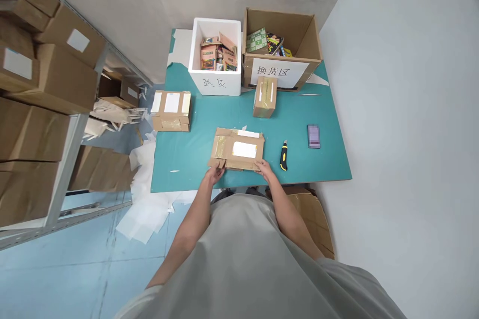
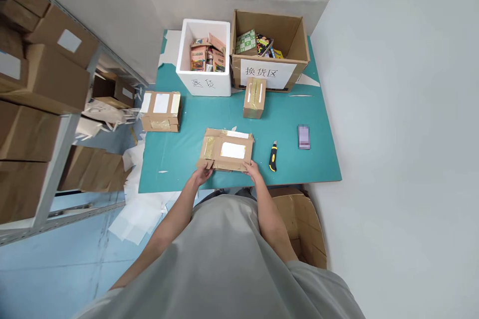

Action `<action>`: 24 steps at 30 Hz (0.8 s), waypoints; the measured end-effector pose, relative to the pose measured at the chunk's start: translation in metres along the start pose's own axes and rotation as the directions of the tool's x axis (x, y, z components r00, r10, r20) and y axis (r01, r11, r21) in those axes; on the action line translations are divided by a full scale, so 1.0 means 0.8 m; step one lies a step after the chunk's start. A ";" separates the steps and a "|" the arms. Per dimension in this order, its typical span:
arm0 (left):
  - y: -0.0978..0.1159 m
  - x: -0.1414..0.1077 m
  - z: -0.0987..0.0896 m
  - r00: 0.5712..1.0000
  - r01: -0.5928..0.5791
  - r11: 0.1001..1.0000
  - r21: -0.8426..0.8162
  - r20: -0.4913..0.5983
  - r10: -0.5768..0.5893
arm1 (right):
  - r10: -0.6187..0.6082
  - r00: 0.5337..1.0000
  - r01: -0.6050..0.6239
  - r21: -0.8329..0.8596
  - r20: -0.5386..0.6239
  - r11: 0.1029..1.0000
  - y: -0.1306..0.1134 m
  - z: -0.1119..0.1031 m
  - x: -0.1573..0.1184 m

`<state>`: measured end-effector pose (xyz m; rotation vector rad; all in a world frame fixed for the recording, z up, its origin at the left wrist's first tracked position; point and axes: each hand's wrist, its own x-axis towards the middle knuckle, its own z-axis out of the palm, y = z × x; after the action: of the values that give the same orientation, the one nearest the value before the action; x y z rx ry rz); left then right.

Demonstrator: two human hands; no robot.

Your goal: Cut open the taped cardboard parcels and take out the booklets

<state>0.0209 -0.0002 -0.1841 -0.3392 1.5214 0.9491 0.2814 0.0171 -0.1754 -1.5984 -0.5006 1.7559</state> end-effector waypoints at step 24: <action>0.054 -0.096 0.126 0.749 -0.627 0.770 -0.117 0.183 0.637 | -0.178 0.961 0.155 0.119 0.212 0.981 -0.042 -0.052 -0.071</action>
<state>0.0762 0.0758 -0.0886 0.2774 1.4296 1.5062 0.3297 -0.0075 -0.1190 -1.2592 -0.6229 1.8094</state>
